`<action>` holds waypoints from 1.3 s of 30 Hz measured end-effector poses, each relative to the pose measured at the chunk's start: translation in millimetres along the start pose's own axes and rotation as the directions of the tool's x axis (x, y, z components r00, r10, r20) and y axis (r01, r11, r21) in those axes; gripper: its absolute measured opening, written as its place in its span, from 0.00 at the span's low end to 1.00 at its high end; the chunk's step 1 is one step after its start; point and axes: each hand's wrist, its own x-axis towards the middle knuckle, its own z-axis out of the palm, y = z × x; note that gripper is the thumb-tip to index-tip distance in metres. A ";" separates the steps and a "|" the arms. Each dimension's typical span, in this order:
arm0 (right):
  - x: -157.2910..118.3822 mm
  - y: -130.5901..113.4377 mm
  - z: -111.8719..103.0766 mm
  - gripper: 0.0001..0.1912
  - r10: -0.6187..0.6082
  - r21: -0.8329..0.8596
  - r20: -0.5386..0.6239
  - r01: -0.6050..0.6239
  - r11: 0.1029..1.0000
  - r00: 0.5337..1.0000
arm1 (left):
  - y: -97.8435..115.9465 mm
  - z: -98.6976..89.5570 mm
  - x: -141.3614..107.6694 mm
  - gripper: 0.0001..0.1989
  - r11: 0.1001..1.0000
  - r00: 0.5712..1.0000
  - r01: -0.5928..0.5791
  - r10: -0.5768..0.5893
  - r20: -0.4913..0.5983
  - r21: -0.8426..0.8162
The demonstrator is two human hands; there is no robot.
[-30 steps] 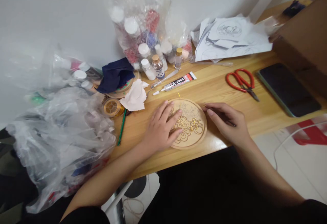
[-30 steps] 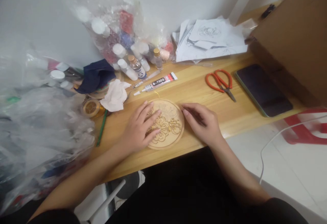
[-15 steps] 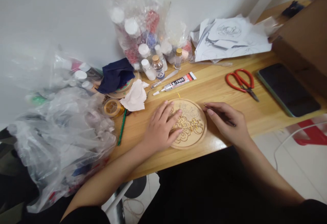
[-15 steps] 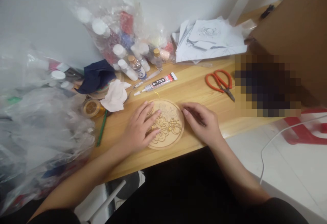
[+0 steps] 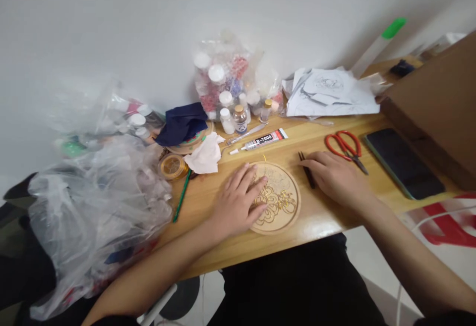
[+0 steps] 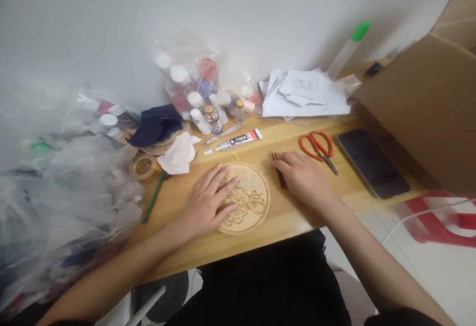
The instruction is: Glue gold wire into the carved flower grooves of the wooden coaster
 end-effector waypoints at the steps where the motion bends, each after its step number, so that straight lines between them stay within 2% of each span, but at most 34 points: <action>1: 6.7 4.7 -3.7 0.16 -0.021 -0.030 0.024 0.022 0.999 0.999 | 0.1 -0.1 -0.1 0.28 1.000 1.000 0.000 0.000 0.003 0.001; 5: 49.4 10.1 -17.3 0.14 -0.034 -0.068 0.059 0.038 0.997 0.998 | 0.2 -0.7 -0.1 0.29 1.000 1.000 0.000 0.000 0.018 0.006; 9: 104.0 -6.9 -16.7 0.16 -0.148 0.021 0.091 0.147 0.989 0.985 | 0.4 -0.7 0.0 0.29 1.000 1.000 0.018 -0.018 0.021 -0.007; 12: 132.7 -21.0 -6.0 0.20 -0.307 0.112 0.154 0.292 0.950 0.939 | 0.2 0.3 -0.2 0.29 1.000 1.000 0.018 -0.018 0.013 -0.022; 14: 142.5 -26.6 1.7 0.20 -0.356 0.139 0.212 0.333 0.933 0.910 | -0.1 1.2 -0.4 0.29 1.000 1.000 0.009 -0.009 0.009 -0.023; 18: 145.9 -27.9 10.0 0.18 -0.343 0.123 0.277 0.321 0.939 0.897 | -0.7 2.1 -0.7 0.29 1.000 1.000 0.013 -0.013 -0.001 -0.019; 23: 137.0 -18.1 6.7 0.17 -0.283 0.081 0.320 0.272 0.959 0.904 | -0.5 1.1 -0.7 0.29 1.000 1.000 0.013 -0.013 0.007 -0.025; 28: 127.5 -14.3 1.7 0.20 -0.222 0.046 0.303 0.219 0.975 0.927 | -0.9 1.7 -0.8 0.29 0.999 1.000 0.015 -0.015 0.003 -0.032; 31: 129.8 -21.3 3.1 0.20 -0.241 0.097 0.276 0.223 0.970 0.930 | -1.0 2.3 -0.7 0.29 0.999 1.000 0.013 -0.013 0.004 -0.029; 39: 148.9 -38.9 24.3 0.09 -0.327 0.292 0.211 0.260 0.920 0.921 | 1.6 0.2 0.1 0.29 0.999 1.000 0.027 -0.027 0.013 -0.021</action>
